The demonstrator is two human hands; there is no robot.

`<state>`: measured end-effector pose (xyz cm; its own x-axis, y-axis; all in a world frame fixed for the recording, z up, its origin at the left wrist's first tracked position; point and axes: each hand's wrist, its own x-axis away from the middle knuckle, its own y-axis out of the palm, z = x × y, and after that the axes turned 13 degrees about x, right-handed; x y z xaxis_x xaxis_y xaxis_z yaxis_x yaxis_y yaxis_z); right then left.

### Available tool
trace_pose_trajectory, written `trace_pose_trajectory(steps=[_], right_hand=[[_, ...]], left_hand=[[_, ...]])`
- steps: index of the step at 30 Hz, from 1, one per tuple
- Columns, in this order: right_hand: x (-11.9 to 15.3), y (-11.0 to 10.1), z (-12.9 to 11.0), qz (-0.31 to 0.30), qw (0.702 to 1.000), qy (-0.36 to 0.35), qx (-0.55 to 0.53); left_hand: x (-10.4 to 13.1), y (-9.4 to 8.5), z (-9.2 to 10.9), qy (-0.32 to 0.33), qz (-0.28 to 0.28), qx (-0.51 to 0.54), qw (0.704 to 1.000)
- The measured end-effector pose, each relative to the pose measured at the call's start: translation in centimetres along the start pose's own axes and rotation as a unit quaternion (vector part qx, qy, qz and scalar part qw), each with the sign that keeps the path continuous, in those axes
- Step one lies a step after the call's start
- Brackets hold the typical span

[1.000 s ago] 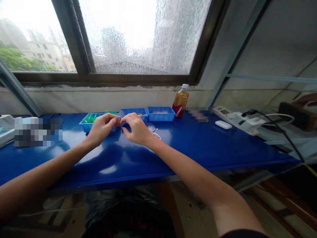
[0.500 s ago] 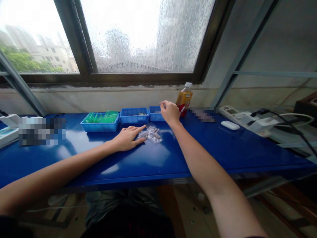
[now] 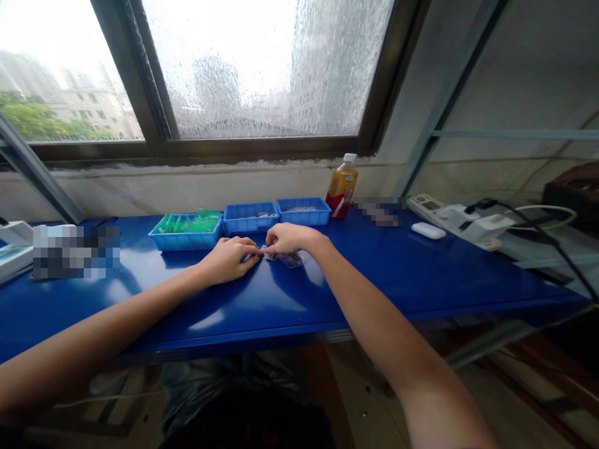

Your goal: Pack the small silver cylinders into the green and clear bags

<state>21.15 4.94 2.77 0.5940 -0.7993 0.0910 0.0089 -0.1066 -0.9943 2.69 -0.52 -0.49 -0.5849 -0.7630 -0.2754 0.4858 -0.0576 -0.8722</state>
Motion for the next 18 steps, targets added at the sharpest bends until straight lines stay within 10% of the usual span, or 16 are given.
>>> trace_pose_trajectory(steps=[12,16,18], right_hand=[[-0.3,0.6,-1.0,-0.029,0.999,0.012,-0.013],[-0.6,0.9,-1.1,0.143,0.989,0.019,-0.033],[-0.7,0.9,-1.4,0.251,0.966,0.013,-0.062]], left_hand=[[0.7,-0.2,-0.6,0.035,-0.037,0.036,0.998],[0.3,-0.7,-0.6,-0.026,0.03,0.207,0.978],[0.0,-1.1,-0.5,-0.114,0.086,0.365,0.92]])
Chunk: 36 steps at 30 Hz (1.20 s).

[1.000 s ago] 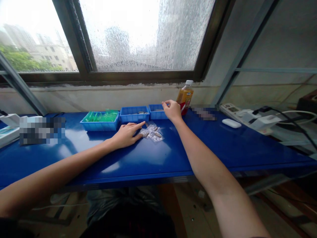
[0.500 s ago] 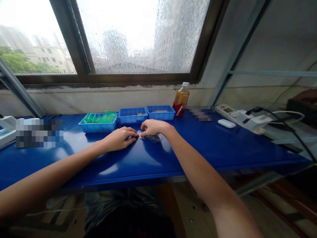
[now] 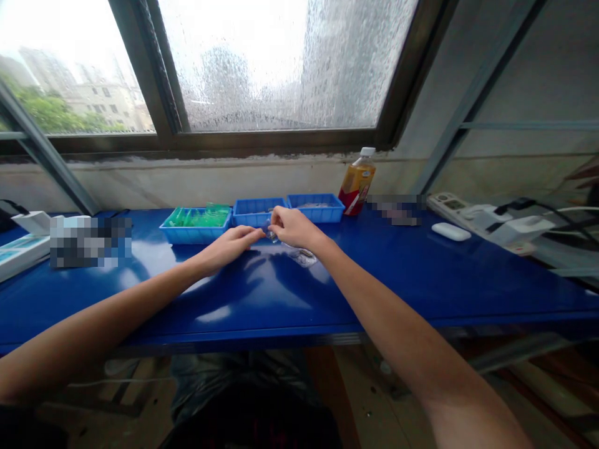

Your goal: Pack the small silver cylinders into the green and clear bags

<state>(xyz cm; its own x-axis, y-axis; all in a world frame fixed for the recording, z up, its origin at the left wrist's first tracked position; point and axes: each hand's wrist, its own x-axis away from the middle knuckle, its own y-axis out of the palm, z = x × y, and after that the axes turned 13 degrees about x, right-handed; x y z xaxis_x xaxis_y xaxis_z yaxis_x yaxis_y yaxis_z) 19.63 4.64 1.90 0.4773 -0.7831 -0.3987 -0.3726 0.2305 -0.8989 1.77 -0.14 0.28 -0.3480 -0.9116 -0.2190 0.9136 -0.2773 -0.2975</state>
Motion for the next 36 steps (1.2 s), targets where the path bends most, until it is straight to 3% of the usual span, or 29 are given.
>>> trace_pose_trajectory(steps=[2,4,7,10,13,17,20,22,25,27,29,32,36], right_hand=[[0.0,0.0,-0.6,0.069,0.997,-0.028,-0.03],[0.0,-0.1,-1.5,0.098,0.991,-0.081,-0.042],[0.3,0.0,-2.9,0.111,0.981,-0.156,-0.026],[0.6,0.0,-3.9,0.11,0.977,-0.185,0.006],[0.6,-0.2,-4.1,0.115,0.984,-0.136,-0.016],[0.2,-0.3,-3.5,0.06,0.978,0.004,-0.2],[-0.1,-0.1,-2.9,0.009,0.956,0.059,-0.286],[-0.1,0.0,-2.7,0.024,0.964,0.049,-0.26],[0.1,0.2,-2.9,0.114,0.979,0.015,-0.165],[0.2,0.2,-3.1,0.158,0.981,-0.03,-0.109],[0.3,0.3,-3.2,0.173,0.978,-0.081,-0.079],[0.3,0.4,-3.3,0.158,0.978,-0.088,-0.103],[0.1,0.8,-2.8,0.072,0.96,0.02,-0.27]], left_hand=[[-0.2,-0.2,0.3,-0.109,0.042,0.163,0.98],[-0.4,-0.4,0.4,-0.189,0.043,0.275,0.942],[-0.6,-0.6,0.4,-0.21,0.051,0.366,0.905],[-0.7,-0.6,0.5,-0.181,0.092,0.4,0.894],[-0.6,-0.7,0.6,-0.076,0.131,0.352,0.924],[0.0,-0.6,0.7,0.116,0.145,0.086,0.979],[0.4,-0.3,0.8,0.185,0.113,-0.086,0.972],[0.4,-0.2,0.8,0.18,0.097,-0.097,0.974],[0.0,-0.2,0.7,0.069,0.076,0.055,0.993],[-0.4,-0.4,0.4,-0.025,0.067,0.203,0.977],[-0.7,-0.7,0.2,-0.064,0.079,0.303,0.948],[-0.9,-1.1,-0.2,-0.003,0.12,0.29,0.949],[-0.8,-1.0,-0.4,0.142,0.127,0.086,0.978]])
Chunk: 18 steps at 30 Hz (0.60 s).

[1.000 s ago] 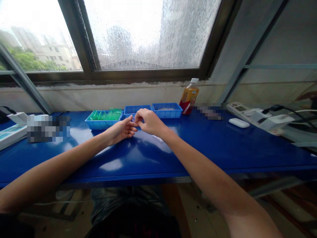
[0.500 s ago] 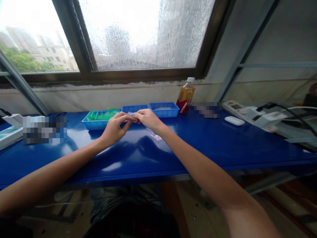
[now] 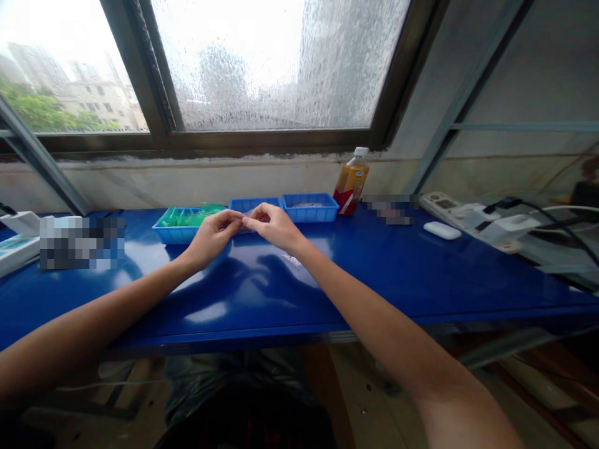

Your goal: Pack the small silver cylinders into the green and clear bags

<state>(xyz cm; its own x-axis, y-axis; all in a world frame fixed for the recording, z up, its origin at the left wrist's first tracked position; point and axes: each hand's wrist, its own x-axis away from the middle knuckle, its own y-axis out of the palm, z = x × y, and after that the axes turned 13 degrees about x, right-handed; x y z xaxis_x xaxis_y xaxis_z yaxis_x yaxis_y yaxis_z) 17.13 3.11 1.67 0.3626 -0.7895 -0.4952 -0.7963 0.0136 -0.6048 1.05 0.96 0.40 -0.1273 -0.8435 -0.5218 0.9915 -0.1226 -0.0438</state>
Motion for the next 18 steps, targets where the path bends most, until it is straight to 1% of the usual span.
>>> trace_pose_trajectory(steps=[1,3,5,6,7,8,9,10,11,12,13,14,15,16,18], right_hand=[[-0.1,0.0,0.1,-0.014,0.999,0.025,-0.041],[-0.2,-0.3,0.3,-0.043,0.994,0.047,-0.089],[-0.6,-0.8,0.5,-0.075,0.993,0.038,-0.083],[-0.8,-1.3,0.7,-0.075,0.995,0.028,-0.063],[-1.1,-1.8,1.0,-0.057,0.998,0.02,-0.032],[-1.4,-2.6,1.4,-0.021,1.0,0.016,0.011],[-1.7,-3.4,1.9,0.032,0.997,0.018,0.065],[-1.9,-4.2,2.6,0.091,0.987,0.029,0.131],[-2.0,-5.0,3.2,0.145,0.968,0.044,0.201],[-2.1,-5.8,3.9,0.179,0.943,0.055,0.275],[-2.1,-6.4,4.5,0.196,0.914,0.06,0.349],[-2.0,-6.7,4.9,0.197,0.887,0.072,0.412],[-1.8,-6.8,5.1,0.179,0.866,0.087,0.459],[-1.7,-6.7,5.2,0.144,0.854,0.108,0.489],[-1.4,-5.9,5.0,0.039,0.851,0.161,0.498]], left_hand=[[0.1,0.1,0.0,0.024,-0.008,-0.035,0.999],[0.2,0.2,0.0,0.039,-0.014,-0.071,0.997],[0.3,0.4,-0.1,0.025,-0.021,-0.087,0.996],[0.5,0.5,-0.3,0.012,-0.028,-0.103,0.994],[0.7,0.7,-0.4,-0.001,-0.04,-0.13,0.991],[0.9,0.8,-0.6,-0.009,-0.059,-0.17,0.984],[1.2,1.0,-0.8,-0.013,-0.087,-0.221,0.971],[1.5,1.1,-0.9,-0.012,-0.119,-0.277,0.953],[1.8,1.2,-1.0,-0.01,-0.154,-0.33,0.931],[2.1,1.4,-1.0,-0.007,-0.185,-0.375,0.908],[2.3,1.5,-1.0,-0.008,-0.209,-0.409,0.888],[2.5,1.5,-0.9,-0.013,-0.225,-0.432,0.874],[2.6,1.6,-0.8,-0.018,-0.233,-0.445,0.865],[2.6,1.6,-0.7,-0.021,-0.237,-0.452,0.859],[2.6,1.6,-0.5,-0.022,-0.242,-0.461,0.853]])
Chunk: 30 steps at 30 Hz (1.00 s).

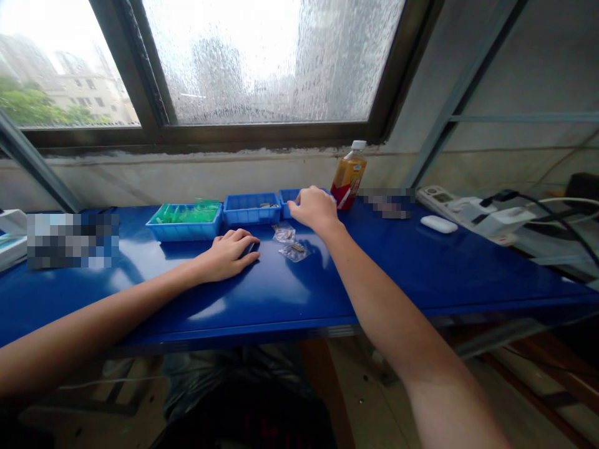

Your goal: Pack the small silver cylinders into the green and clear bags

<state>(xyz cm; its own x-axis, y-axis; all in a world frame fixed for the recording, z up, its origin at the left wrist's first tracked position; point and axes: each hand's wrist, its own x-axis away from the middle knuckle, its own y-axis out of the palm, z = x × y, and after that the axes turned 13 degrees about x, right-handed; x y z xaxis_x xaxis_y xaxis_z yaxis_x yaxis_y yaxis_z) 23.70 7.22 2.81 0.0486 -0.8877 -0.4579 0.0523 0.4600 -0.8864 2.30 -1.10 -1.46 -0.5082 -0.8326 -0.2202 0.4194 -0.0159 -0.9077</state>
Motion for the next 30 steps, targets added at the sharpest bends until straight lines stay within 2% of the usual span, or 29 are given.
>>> trace_pose_trajectory(steps=[2,4,7,11,14,16,22,26,30], right_hand=[[0.5,0.2,-1.1,-0.119,0.993,-0.023,0.007],[0.8,0.4,-1.9,-0.192,0.98,-0.041,0.024],[0.9,0.7,-2.4,-0.224,0.971,-0.076,0.041],[1.4,0.7,-3.0,-0.249,0.956,-0.152,-0.011],[2.1,0.4,-4.1,-0.237,0.951,-0.192,-0.04],[2.6,0.2,-4.8,-0.213,0.957,-0.194,-0.042],[3.2,-0.1,-5.2,-0.156,0.987,-0.043,0.002],[3.4,-0.1,-5.6,-0.15,0.983,-0.1,0.023],[3.8,0.0,-6.1,-0.102,0.979,-0.176,0.025]], left_hand=[[0.0,-0.1,0.0,0.002,-0.003,-0.008,1.0],[0.0,-0.2,0.0,0.005,-0.004,-0.013,1.0],[0.1,-0.2,0.1,0.006,-0.005,-0.017,1.0],[0.1,-0.3,0.2,0.006,-0.011,-0.014,1.0],[0.0,-0.5,0.2,-0.003,-0.019,-0.009,1.0],[0.0,-0.6,0.1,-0.006,-0.025,-0.006,1.0],[-0.1,-0.6,-0.1,-0.003,-0.031,-0.001,1.0],[-0.2,-0.6,-0.3,0.01,0.0,0.015,1.0],[-0.6,-0.8,-0.7,-0.005,0.087,0.096,0.991]])
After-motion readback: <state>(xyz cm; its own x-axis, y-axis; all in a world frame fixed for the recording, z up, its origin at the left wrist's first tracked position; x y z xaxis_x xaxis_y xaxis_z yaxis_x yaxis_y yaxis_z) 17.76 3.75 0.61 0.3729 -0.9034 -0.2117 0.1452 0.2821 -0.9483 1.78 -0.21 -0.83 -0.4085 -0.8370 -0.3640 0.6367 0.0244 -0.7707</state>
